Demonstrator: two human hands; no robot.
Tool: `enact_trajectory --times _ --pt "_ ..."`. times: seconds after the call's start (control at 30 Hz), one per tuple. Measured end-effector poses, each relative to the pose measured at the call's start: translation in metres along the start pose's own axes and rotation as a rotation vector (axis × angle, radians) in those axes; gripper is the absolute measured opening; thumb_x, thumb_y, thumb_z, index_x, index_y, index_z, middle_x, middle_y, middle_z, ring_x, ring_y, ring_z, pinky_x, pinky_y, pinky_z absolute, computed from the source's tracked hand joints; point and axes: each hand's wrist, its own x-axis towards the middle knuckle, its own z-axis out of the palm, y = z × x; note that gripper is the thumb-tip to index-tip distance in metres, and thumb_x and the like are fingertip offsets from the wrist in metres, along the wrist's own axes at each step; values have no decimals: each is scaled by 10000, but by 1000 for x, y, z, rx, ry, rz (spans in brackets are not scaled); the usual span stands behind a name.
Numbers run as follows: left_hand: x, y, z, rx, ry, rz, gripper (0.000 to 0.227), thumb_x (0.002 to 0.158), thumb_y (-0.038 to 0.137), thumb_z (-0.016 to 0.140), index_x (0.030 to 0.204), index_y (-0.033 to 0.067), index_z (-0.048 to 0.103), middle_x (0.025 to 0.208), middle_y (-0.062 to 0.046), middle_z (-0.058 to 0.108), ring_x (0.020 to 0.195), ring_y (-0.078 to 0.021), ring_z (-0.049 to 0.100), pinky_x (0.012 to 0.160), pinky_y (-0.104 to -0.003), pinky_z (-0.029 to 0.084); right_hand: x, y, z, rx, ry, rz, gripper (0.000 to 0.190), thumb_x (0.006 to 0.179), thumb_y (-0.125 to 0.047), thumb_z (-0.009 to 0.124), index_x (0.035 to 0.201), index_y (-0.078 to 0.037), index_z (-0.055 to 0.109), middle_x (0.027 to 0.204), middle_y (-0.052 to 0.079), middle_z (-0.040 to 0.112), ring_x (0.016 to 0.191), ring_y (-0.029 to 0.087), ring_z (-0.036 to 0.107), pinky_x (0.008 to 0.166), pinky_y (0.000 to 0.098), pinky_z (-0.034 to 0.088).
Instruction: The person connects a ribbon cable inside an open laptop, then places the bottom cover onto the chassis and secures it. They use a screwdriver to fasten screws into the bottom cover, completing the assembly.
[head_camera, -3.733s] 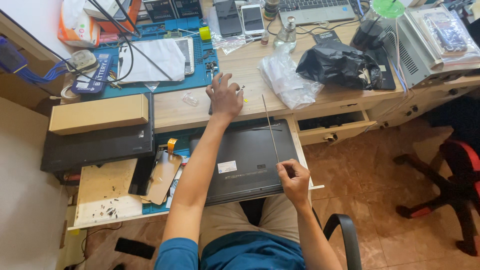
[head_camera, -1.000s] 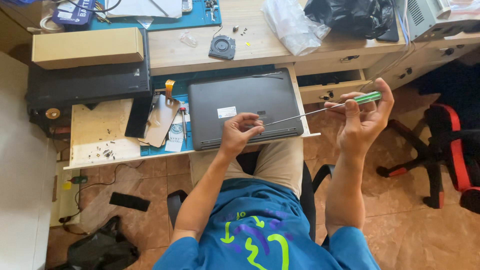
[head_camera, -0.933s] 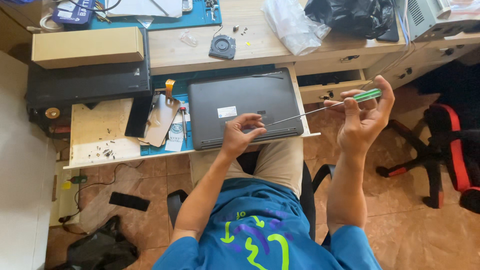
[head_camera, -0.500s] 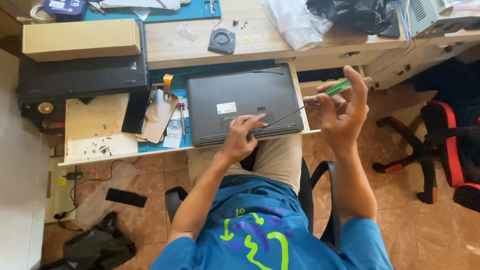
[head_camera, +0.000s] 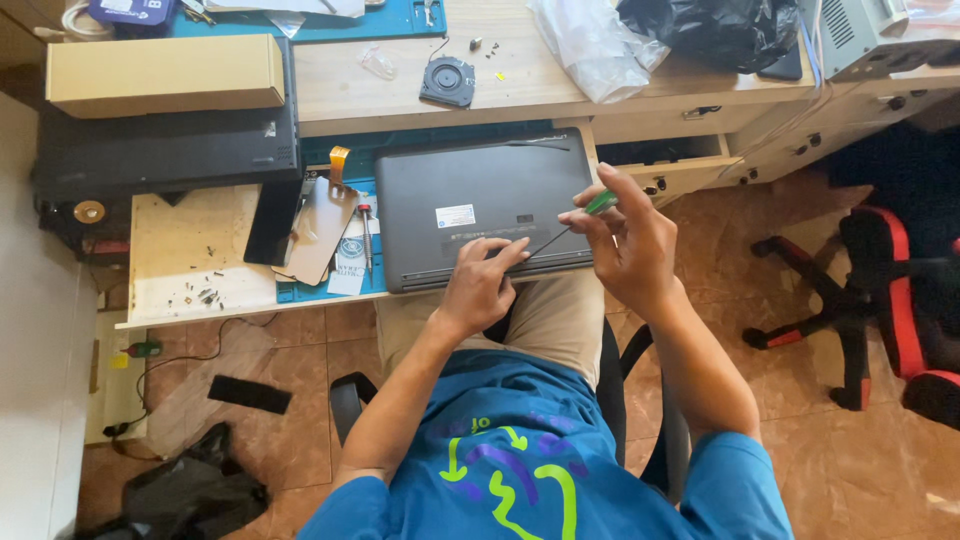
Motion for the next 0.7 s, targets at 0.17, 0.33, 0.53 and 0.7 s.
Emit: enact_trajectory --times 0.17,0.33,0.53,0.7 --pt "1 -1 0 9 1 -12 681 650 82 562 1314 186 453 1007 70 659 1114 -170 500 996 -390 333 -4 4 6 -294 14 -167 515 816 -95 686 1253 -10 428 807 149 612 656 298 648 567 374 552" --pt "12 3 -13 -61 2 -48 650 669 44 529 1304 170 473 1015 25 664 1076 -207 529 950 -405 377 20 -18 15 -145 36 -282 345 879 -99 585 1177 59 514 1070 204 610 976 365 615 797 429 501" --pt "80 -23 -54 98 290 2 448 686 47 587 1132 86 600 1078 -89 608 1083 -295 499 880 -440 396 16 -6 18 -198 263 -336 407 733 -218 790 998 38 617 773 132 611 704 280 582 722 439 530" --pt "170 -73 -58 306 305 -231 201 811 192 597 1007 171 636 1007 24 561 1052 -196 463 855 -420 404 11 6 20 -179 324 -456 314 782 -144 718 992 67 618 728 181 590 624 300 595 720 472 524"
